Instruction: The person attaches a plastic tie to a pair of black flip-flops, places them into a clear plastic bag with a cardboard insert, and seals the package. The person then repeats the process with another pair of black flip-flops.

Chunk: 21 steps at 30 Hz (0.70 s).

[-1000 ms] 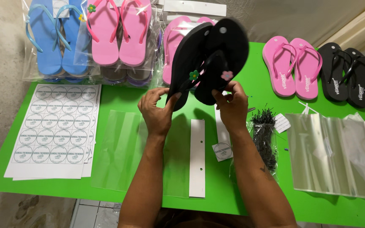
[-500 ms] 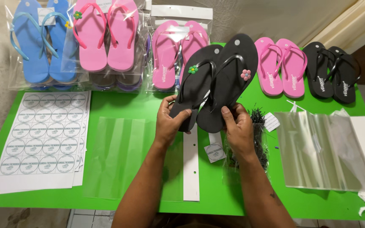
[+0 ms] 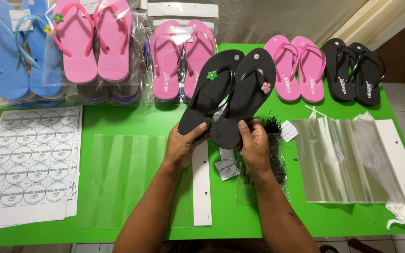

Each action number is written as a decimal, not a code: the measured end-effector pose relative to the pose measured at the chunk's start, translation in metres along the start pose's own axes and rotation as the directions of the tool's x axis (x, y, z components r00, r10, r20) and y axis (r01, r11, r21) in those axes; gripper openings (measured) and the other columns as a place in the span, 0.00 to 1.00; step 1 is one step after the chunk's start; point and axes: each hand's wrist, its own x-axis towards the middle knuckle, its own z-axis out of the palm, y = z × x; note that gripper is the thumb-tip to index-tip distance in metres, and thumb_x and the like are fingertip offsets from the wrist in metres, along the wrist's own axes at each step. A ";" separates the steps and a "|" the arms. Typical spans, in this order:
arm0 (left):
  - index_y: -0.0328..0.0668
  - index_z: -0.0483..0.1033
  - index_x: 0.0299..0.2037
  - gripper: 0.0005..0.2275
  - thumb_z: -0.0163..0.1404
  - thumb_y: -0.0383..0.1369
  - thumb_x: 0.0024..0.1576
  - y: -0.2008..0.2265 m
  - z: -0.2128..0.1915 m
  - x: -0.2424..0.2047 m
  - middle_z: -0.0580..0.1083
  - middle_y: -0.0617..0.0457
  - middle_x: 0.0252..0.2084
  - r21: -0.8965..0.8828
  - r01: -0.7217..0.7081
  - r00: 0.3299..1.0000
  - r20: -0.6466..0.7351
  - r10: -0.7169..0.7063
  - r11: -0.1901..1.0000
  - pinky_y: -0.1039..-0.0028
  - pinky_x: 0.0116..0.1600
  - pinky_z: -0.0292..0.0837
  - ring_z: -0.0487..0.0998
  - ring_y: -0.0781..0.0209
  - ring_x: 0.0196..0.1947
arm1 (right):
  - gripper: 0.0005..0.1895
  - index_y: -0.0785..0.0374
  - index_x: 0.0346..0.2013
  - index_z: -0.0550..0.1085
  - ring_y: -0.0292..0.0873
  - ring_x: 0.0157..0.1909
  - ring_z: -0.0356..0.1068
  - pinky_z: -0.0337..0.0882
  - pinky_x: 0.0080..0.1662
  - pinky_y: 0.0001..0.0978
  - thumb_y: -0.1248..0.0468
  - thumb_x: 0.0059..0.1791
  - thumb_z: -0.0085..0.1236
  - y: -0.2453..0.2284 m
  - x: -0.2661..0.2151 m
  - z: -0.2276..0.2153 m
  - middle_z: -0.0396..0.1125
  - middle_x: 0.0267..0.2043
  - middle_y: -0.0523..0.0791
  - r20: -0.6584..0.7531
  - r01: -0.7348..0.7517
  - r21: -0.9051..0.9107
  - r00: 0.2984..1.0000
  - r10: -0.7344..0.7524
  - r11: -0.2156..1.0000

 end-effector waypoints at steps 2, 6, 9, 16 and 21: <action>0.31 0.73 0.50 0.15 0.60 0.25 0.54 0.000 0.004 -0.002 0.79 0.46 0.47 -0.048 -0.050 0.999 -0.014 0.049 0.998 0.60 0.58 0.80 0.82 0.54 0.47 | 0.14 0.66 0.49 0.68 0.29 0.19 0.60 0.60 0.22 0.22 0.57 0.59 0.49 -0.001 -0.002 0.005 0.67 0.28 0.41 0.003 0.009 -0.010 1.000 -0.009 1.000; 0.31 0.72 0.50 0.15 0.59 0.25 0.55 -0.003 0.014 -0.005 0.79 0.43 0.47 -0.081 -0.110 0.993 -0.058 0.106 0.991 0.62 0.58 0.80 0.82 0.54 0.47 | 0.14 0.66 0.48 0.68 0.29 0.20 0.61 0.62 0.22 0.21 0.56 0.58 0.48 -0.002 -0.003 0.008 0.68 0.28 0.40 0.003 0.046 -0.003 0.999 -0.046 0.999; 0.31 0.73 0.50 0.15 0.60 0.25 0.55 -0.003 0.016 -0.008 0.79 0.42 0.46 -0.070 -0.143 0.988 -0.067 0.138 0.987 0.62 0.55 0.80 0.83 0.54 0.46 | 0.14 0.66 0.48 0.68 0.28 0.19 0.60 0.61 0.22 0.21 0.57 0.58 0.49 0.000 -0.001 0.008 0.68 0.27 0.40 0.024 0.035 -0.049 0.999 -0.034 0.998; 0.29 0.73 0.50 0.16 0.61 0.24 0.54 -0.004 0.018 -0.009 0.80 0.43 0.46 -0.039 -0.182 0.982 -0.057 0.180 0.983 0.65 0.53 0.80 0.83 0.56 0.45 | 0.15 0.66 0.48 0.69 0.28 0.19 0.60 0.61 0.22 0.20 0.56 0.58 0.49 0.008 -0.001 0.006 0.68 0.28 0.40 0.036 0.020 -0.084 0.999 -0.017 0.996; 0.30 0.75 0.48 0.16 0.63 0.24 0.51 -0.002 0.019 -0.010 0.80 0.43 0.44 0.026 -0.148 0.985 -0.089 0.150 0.989 0.66 0.52 0.82 0.83 0.55 0.43 | 0.15 0.67 0.48 0.69 0.28 0.20 0.61 0.62 0.22 0.20 0.56 0.58 0.49 0.010 0.000 0.006 0.68 0.28 0.40 0.037 0.047 -0.106 0.998 -0.044 0.993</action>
